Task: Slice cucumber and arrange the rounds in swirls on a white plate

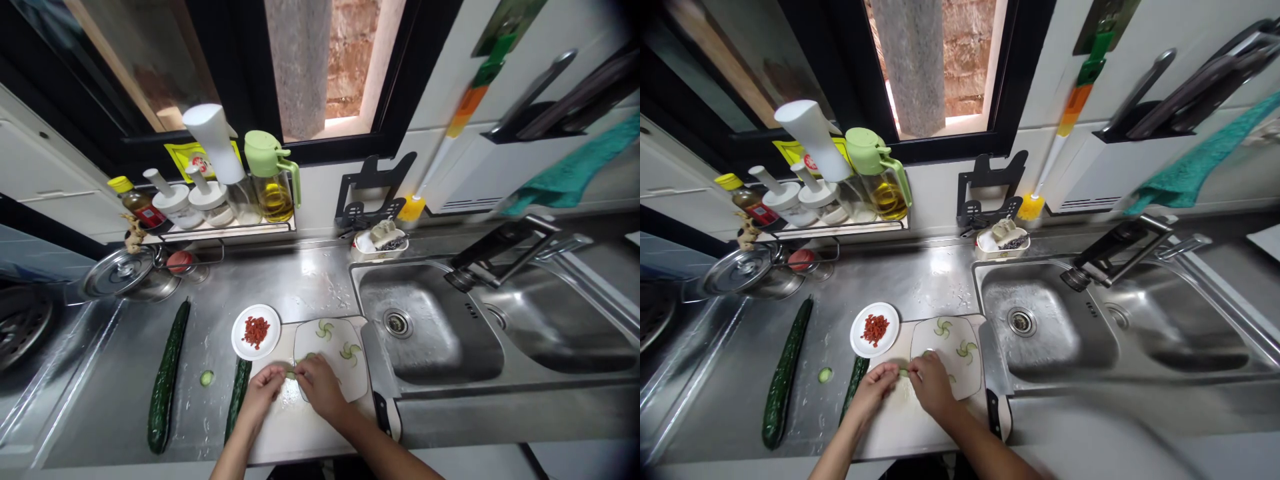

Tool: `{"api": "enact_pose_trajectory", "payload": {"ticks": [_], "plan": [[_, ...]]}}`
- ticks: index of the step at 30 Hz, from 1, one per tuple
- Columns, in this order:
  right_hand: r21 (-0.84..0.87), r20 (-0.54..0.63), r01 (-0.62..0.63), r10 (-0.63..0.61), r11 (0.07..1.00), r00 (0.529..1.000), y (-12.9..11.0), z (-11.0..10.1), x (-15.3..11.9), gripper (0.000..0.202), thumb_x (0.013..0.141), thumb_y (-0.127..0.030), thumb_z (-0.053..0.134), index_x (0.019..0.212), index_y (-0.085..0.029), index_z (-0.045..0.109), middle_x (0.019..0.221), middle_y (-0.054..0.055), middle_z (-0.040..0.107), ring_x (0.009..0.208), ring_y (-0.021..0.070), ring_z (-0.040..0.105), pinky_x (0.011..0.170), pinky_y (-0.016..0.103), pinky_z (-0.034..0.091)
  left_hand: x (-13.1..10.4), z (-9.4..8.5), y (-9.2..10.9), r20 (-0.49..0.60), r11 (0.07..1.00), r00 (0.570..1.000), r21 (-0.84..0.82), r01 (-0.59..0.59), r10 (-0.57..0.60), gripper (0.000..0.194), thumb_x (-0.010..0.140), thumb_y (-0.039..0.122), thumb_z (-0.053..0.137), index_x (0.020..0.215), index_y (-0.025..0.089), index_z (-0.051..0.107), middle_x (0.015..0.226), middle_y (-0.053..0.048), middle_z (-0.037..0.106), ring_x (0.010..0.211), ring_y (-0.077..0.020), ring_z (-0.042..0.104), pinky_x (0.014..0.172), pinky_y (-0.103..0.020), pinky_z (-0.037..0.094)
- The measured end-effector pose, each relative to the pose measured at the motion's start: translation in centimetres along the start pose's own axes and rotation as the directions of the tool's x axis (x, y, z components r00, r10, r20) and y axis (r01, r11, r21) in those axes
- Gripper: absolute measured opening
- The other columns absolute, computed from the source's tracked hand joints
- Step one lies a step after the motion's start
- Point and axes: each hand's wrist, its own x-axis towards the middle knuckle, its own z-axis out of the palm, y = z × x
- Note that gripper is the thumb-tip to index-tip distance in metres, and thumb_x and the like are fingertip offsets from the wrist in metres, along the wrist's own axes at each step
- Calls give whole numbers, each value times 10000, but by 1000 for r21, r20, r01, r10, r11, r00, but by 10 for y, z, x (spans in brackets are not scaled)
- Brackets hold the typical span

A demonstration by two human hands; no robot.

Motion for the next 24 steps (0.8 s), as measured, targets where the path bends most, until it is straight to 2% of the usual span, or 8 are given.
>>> {"api": "enact_pose_trajectory", "payload": {"ticks": [2, 4, 7, 11, 15, 18, 21, 24], "plan": [[17, -14, 34, -34, 999, 999, 1, 2, -3, 132, 776, -112, 518, 733, -207, 599, 778, 0, 623, 843, 164, 522, 799, 289, 336, 0, -1, -2, 10, 981, 987, -115, 158, -158, 469, 605, 534, 715, 844, 142, 623, 585, 38, 562, 437, -30, 398, 419, -153, 203], [23, -20, 79, -79, 997, 997, 2, 3, -6, 132, 790, -125, 513, 746, -211, 603, 782, 5, 619, 850, 170, 515, 788, 293, 344, -1, -1, -2, 40, 937, 961, -218, 275, -273, 435, 628, 493, 724, 860, 142, 617, 600, 26, 584, 421, -18, 412, 403, -135, 208], [21, -25, 120, -119, 993, 993, 2, 4, -11, 114, 791, -137, 524, 764, -216, 603, 787, 4, 616, 846, 176, 514, 792, 303, 353, -2, 2, 2, 63, 890, 943, -315, 329, -326, 339, 612, 354, 775, 819, 136, 618, 592, 18, 595, 429, -17, 458, 402, -115, 271], [36, -73, 112, -109, 993, 991, -1, 3, -14, 118, 768, -117, 540, 771, -219, 599, 793, 3, 616, 861, 175, 519, 791, 297, 364, -2, 5, 6, 104, 876, 950, -369, 311, -294, 296, 579, 214, 800, 817, 132, 645, 612, 12, 612, 446, -11, 483, 414, -102, 322], [43, -90, 121, -116, 992, 989, 0, 0, -15, 82, 790, -165, 553, 752, -225, 593, 783, -5, 617, 844, 162, 525, 781, 288, 369, -1, 6, 9, 133, 884, 952, -353, 306, -277, 331, 596, 206, 796, 898, 131, 684, 750, -45, 678, 480, -15, 502, 433, -114, 358], [50, -91, 105, -100, 993, 991, 1, -3, -16, 85, 783, -174, 559, 725, -226, 592, 744, -14, 617, 815, 157, 531, 786, 287, 368, 1, 7, 10, 109, 909, 962, -315, 273, -251, 358, 554, 239, 821, 870, 127, 695, 699, -35, 663, 477, -24, 490, 436, -131, 351], [164, -106, 0, 18, 987, 994, 2, -5, -17, 113, 758, -169, 549, 667, -222, 590, 703, -19, 621, 779, 156, 544, 779, 285, 372, 6, 13, 11, 58, 958, 983, -217, 185, -177, 385, 513, 329, 833, 806, 128, 687, 587, 10, 600, 452, -30, 448, 418, -143, 287], [369, -98, -166, 215, 915, 972, 6, -6, -17, 119, 740, -223, 549, 633, -217, 600, 655, -22, 616, 699, 155, 551, 696, 268, 391, 12, 22, 15, 31, 992, 998, -111, 55, -52, 399, 514, 419, 809, 745, 128, 663, 521, 46, 539, 434, -30, 392, 422, -161, 236]]}}
